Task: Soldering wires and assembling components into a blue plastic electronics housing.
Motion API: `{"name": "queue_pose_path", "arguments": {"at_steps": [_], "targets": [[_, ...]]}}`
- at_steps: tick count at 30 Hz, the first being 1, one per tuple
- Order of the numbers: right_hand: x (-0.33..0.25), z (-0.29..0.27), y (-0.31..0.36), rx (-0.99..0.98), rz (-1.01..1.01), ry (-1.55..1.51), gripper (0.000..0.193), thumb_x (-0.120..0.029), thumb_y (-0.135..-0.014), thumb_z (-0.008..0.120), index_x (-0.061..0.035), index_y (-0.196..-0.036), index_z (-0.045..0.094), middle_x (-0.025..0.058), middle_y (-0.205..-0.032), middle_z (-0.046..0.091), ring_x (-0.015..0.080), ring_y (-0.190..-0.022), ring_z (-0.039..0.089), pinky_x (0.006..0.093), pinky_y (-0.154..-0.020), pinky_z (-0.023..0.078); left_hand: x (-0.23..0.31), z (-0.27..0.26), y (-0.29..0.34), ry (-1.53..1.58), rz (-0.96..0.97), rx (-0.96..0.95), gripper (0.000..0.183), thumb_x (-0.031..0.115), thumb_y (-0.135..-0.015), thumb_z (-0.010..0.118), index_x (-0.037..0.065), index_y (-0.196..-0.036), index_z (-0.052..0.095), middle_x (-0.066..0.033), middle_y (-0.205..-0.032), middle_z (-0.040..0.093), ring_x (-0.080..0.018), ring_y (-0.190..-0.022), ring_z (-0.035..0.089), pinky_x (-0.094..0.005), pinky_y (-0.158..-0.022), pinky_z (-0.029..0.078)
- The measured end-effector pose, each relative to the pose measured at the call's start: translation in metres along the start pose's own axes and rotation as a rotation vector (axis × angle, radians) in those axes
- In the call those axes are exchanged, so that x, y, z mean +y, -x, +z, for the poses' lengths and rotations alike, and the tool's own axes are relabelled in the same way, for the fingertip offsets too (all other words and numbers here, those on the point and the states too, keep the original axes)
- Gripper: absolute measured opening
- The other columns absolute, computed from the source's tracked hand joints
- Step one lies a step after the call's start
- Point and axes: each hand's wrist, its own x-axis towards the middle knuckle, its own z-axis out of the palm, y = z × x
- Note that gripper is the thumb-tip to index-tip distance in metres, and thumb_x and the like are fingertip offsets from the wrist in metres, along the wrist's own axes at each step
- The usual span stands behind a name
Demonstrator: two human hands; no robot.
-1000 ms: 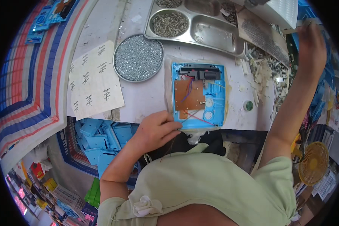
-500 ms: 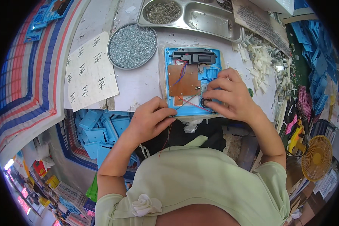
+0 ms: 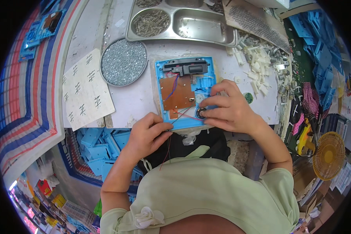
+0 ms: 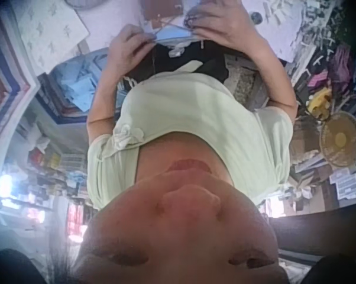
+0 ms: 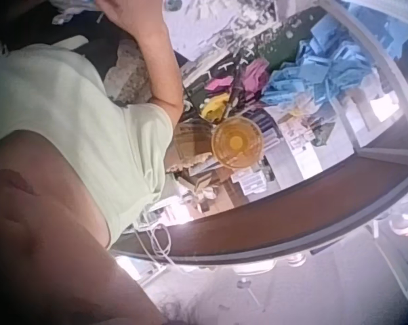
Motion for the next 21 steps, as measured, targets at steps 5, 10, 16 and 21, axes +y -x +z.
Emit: {"name": "queue_pose_path", "arguments": {"at_steps": [5, 10, 16, 21], "targets": [[0.045, -0.042, 0.008, 0.203, 0.406, 0.413, 0.020, -0.015, -0.077, 0.078, -0.0100, -0.095, 0.071, 0.0056, -0.098, 0.072, 0.0285, -0.096, 0.059, 0.0433, -0.087, 0.044, 0.016, -0.016, -0.011, 0.014, -0.076, -0.114, 0.028, 0.007, -0.075, 0.084, 0.007, -0.101, 0.074, -0.0084, -0.089, 0.062, -0.0245, -0.076, 0.062, -0.0354, -0.066, 0.051], [0.068, -0.034, 0.010, 0.089, 0.590, 0.758, 0.020, -0.014, -0.076, 0.075, -0.0083, -0.094, 0.069, 0.0068, -0.089, 0.070, 0.0288, -0.090, 0.058, 0.0436, -0.082, 0.042, 0.007, -0.072, -0.081, 0.100, 0.041, -0.121, 0.017, 0.007, -0.080, 0.077, 0.002, -0.095, 0.071, -0.0085, -0.083, 0.068, -0.0225, -0.073, 0.066, -0.0337, -0.068, 0.052], [0.051, -0.050, 0.007, 0.136, 0.630, 0.696, 0.023, -0.011, -0.075, 0.071, -0.0058, -0.097, 0.066, 0.0108, -0.093, 0.069, 0.0314, -0.092, 0.058, 0.0448, -0.084, 0.044, -0.026, -0.048, -0.243, -0.523, 0.200, 0.136, 0.016, 0.020, -0.091, 0.067, 0.006, -0.092, 0.073, -0.0106, -0.087, 0.066, -0.0295, -0.080, 0.066, -0.0393, -0.073, 0.052], [0.022, -0.069, 0.019, 0.268, 0.771, 0.376, 0.032, -0.011, -0.076, 0.070, -0.0060, -0.107, 0.067, 0.0137, -0.099, 0.067, 0.0307, -0.100, 0.061, 0.0446, -0.094, 0.046, -0.037, -0.010, -0.308, -1.013, 0.062, -0.243, 0.016, 0.017, -0.088, 0.066, 0.006, -0.095, 0.076, -0.0176, -0.101, 0.072, -0.0337, -0.105, 0.069, -0.0421, -0.089, 0.056]]}}
